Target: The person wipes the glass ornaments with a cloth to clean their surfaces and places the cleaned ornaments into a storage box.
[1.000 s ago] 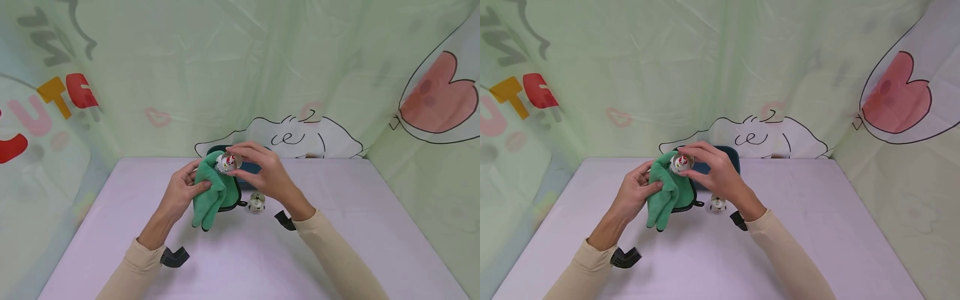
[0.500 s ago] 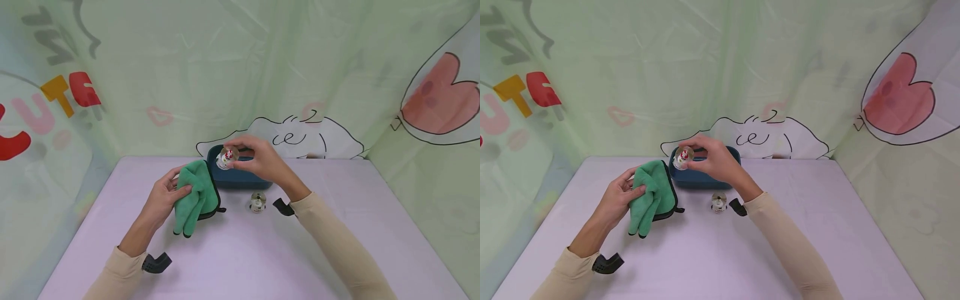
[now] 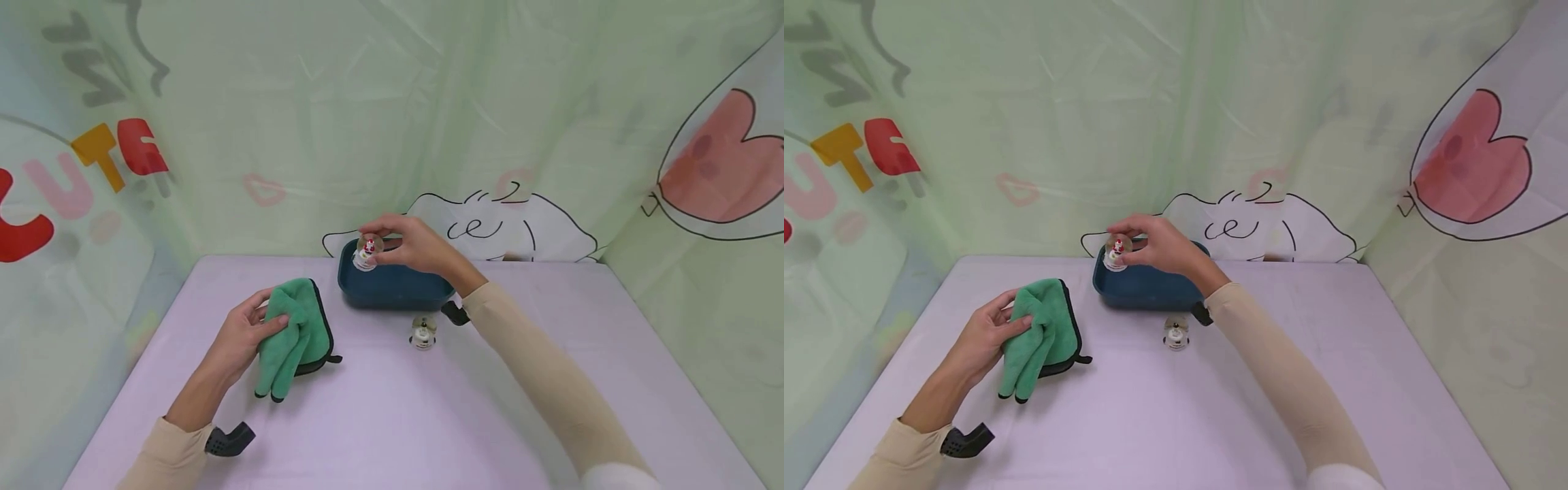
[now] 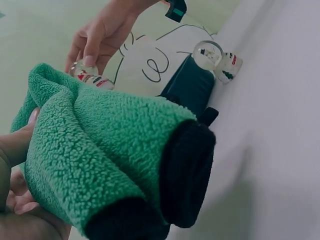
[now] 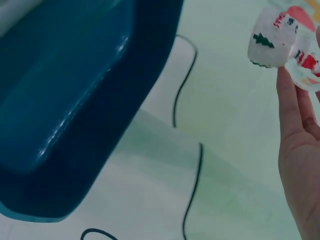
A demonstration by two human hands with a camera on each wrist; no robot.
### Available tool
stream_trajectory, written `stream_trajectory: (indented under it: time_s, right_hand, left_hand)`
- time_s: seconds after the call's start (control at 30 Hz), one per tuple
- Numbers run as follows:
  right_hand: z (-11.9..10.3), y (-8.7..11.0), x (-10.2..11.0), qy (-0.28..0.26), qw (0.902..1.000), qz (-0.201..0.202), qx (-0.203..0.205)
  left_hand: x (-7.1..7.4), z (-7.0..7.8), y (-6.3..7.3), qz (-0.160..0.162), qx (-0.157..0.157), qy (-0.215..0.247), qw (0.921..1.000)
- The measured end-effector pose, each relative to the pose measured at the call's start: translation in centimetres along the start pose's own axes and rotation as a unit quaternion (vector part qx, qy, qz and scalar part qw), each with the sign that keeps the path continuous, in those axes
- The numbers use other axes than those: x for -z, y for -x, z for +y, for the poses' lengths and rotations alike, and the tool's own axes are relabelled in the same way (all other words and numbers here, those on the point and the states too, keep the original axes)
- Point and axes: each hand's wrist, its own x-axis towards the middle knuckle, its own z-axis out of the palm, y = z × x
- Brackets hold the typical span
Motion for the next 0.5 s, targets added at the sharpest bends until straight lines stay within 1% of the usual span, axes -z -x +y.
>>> stream_trajectory:
  time_s: [0.13, 0.3, 0.37, 0.5]
  right_hand:
    - [1.3, -1.1, 0.4, -0.012, 0.999, -0.032, -0.028]
    - [2.5, -2.1, 1.1, 0.008, 0.9959, -0.063, -0.065]
    - [3.0, -2.5, 1.3, 0.022, 0.9946, -0.071, -0.072]
    - [4.0, -3.1, 1.5, 0.029, 0.9926, -0.088, -0.079]
  left_hand:
    - [0.5, -0.3, 0.2, -0.005, 0.012, -0.009, 0.9999]
    - [1.4, -0.8, 0.3, -0.01, 0.023, -0.017, 0.9995]
    - [1.8, -1.0, 0.3, -0.01, 0.026, -0.018, 0.9994]
    - [2.6, -1.2, 0.3, -0.013, 0.03, -0.02, 0.9993]
